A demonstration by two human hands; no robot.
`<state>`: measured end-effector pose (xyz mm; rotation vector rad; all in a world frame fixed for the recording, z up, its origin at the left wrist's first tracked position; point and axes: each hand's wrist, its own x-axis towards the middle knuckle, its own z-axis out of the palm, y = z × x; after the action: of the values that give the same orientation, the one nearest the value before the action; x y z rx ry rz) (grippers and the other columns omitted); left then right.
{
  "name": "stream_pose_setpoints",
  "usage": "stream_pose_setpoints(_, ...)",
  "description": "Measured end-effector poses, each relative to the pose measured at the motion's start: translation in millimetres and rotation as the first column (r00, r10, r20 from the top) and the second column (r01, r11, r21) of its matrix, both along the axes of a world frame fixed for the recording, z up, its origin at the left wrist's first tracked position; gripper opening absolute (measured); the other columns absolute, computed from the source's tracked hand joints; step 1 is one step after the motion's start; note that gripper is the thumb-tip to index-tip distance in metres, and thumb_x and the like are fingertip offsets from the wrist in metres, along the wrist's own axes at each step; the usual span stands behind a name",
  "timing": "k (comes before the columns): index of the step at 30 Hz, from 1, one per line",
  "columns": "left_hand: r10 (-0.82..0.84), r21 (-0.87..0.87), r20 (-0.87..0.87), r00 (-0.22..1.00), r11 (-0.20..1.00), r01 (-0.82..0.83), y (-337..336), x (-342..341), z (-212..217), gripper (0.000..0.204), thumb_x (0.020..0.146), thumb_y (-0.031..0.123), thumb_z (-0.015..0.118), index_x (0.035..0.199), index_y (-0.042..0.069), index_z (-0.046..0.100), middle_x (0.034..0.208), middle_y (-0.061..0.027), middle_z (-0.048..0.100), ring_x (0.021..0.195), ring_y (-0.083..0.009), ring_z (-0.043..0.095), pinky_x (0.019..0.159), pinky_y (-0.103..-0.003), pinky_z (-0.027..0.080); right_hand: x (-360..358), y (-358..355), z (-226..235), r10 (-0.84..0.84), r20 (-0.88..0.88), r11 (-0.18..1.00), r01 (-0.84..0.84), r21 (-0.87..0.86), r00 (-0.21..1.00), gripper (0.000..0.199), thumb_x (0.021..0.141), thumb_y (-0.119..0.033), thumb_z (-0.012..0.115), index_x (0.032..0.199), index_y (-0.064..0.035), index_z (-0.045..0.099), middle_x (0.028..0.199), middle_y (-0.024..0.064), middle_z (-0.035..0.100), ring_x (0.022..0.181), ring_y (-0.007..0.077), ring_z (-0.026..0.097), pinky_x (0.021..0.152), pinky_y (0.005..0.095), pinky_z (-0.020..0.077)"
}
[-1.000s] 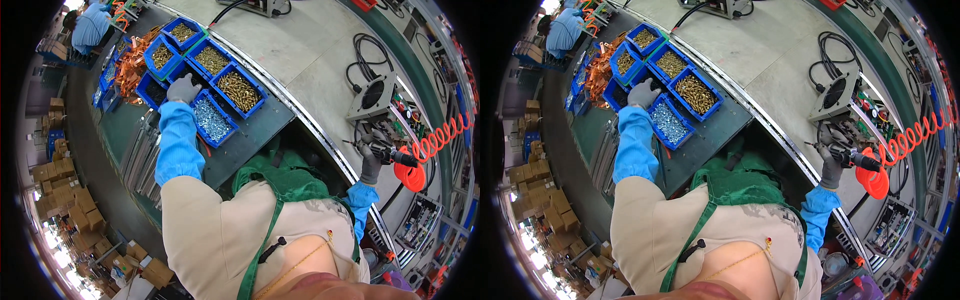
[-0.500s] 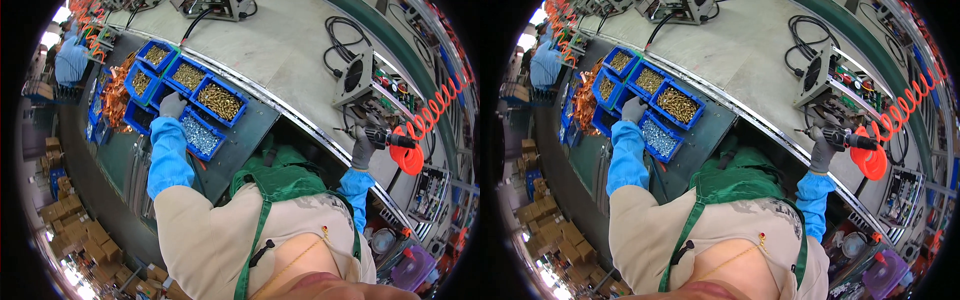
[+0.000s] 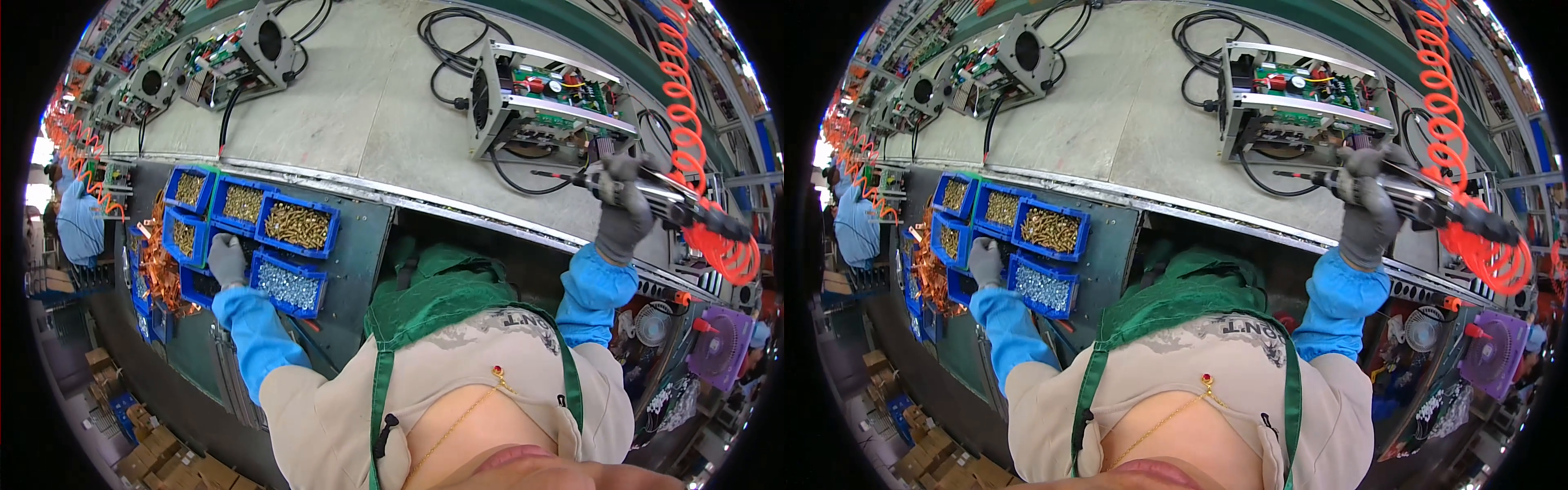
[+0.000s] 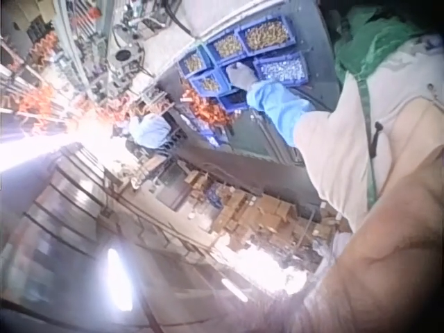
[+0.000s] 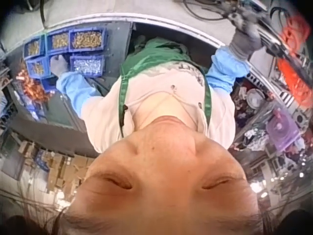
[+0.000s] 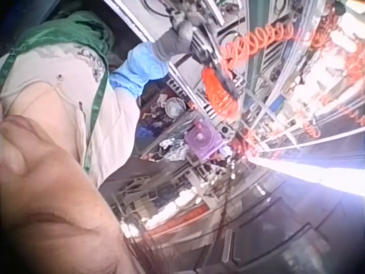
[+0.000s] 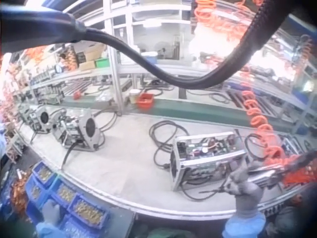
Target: Assembling electronic components into a metal chassis using an electric screwdriver.
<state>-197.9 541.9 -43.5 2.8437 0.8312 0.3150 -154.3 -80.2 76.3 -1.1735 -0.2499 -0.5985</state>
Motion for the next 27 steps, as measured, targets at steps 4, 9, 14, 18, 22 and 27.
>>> stream_pose_setpoints(4, -0.168, -0.224, 0.312, 0.935, 0.944, 0.244, -109, -3, 52, 0.013, 0.087, 0.015, 0.062, 0.093, 0.004, 0.062, 0.086, -0.0154, 0.065, 0.081, -0.0327, 0.063, 0.072, -0.041, 0.049, -7, -46, 24, 0.066, 0.171, 0.996, -0.075, 0.048, 0.983, 0.051, 0.071, -0.008, 0.062, 0.121, -0.0069, 0.053, 0.073, 0.0005, 0.042, 0.08, 0.0188, 0.042, 0.091, 0.0437, 0.0383)
stream_pose_setpoints(9, -0.36, -0.207, 0.238, 0.902, 0.889, 0.409, -205, -22, -24, 0.013, 0.087, 0.017, 0.061, 0.094, 0.006, 0.061, 0.09, -0.0143, 0.061, 0.084, -0.0323, 0.061, 0.073, -0.041, 0.048, -6, -92, 49, 0.114, 0.297, 0.984, -0.149, 0.098, 0.948, 0.048, 0.071, -0.008, 0.059, 0.118, -0.009, 0.055, 0.075, -0.0021, 0.04, 0.076, 0.0169, 0.039, 0.086, 0.0395, 0.0356)
stream_pose_setpoints(14, -0.196, -0.08, -0.073, 0.978, 0.978, 0.19, -249, -23, -46, 0.015, 0.088, 0.021, 0.058, 0.097, 0.009, 0.059, 0.101, -0.0131, 0.057, 0.087, -0.0365, 0.06, 0.074, -0.045, 0.05, -2, -157, 62, 0.206, 0.305, 0.966, -0.243, 0.089, 0.93, 0.047, 0.067, -0.007, 0.063, 0.113, -0.0118, 0.057, 0.075, -0.005, 0.039, 0.077, 0.0138, 0.038, 0.084, 0.0364, 0.0343)
stream_pose_setpoints(18, -0.154, -0.016, -0.013, 0.988, 0.988, 0.153, -256, -22, -61, 0.016, 0.089, 0.022, 0.055, 0.1, 0.01, 0.057, 0.101, -0.0144, 0.057, 0.086, -0.0365, 0.06, 0.074, -0.045, 0.05, 6, -200, 64, 0.197, 0.314, 0.959, -0.249, 0.133, 0.929, 0.046, 0.066, -0.007, 0.063, 0.112, -0.0118, 0.057, 0.073, -0.0059, 0.04, 0.074, 0.0125, 0.038, 0.081, 0.0333, 0.0334)
stream_pose_setpoints(22, -0.014, 0.012, -0.056, 0.998, 1.0, 0.015, -258, -21, -61, 0.02, 0.089, 0.022, 0.054, 0.104, 0.009, 0.057, 0.102, -0.0157, 0.059, 0.09, -0.0367, 0.06, 0.077, -0.045, 0.049, 22, -228, 67, 0.229, 0.294, 0.959, -0.267, 0.094, 0.928, 0.046, 0.066, -0.006, 0.063, 0.112, -0.0117, 0.058, 0.071, -0.0057, 0.041, 0.073, 0.0125, 0.039, 0.079, 0.034, 0.0335)
stream_pose_setpoints(27, 0.106, 0.112, 0.182, 0.978, 0.986, -0.127, -255, -17, -65, 0.022, 0.093, 0.018, 0.051, 0.108, 0.007, 0.063, 0.106, -0.0158, 0.063, 0.092, -0.0353, 0.062, 0.081, -0.042, 0.05, 41, -261, 64, 0.297, 0.304, 0.933, -0.343, 0.107, 0.905, 0.046, 0.066, -0.007, 0.064, 0.112, -0.0113, 0.057, 0.068, -0.0066, 0.04, 0.071, 0.012, 0.037, 0.077, 0.0329, 0.0317)
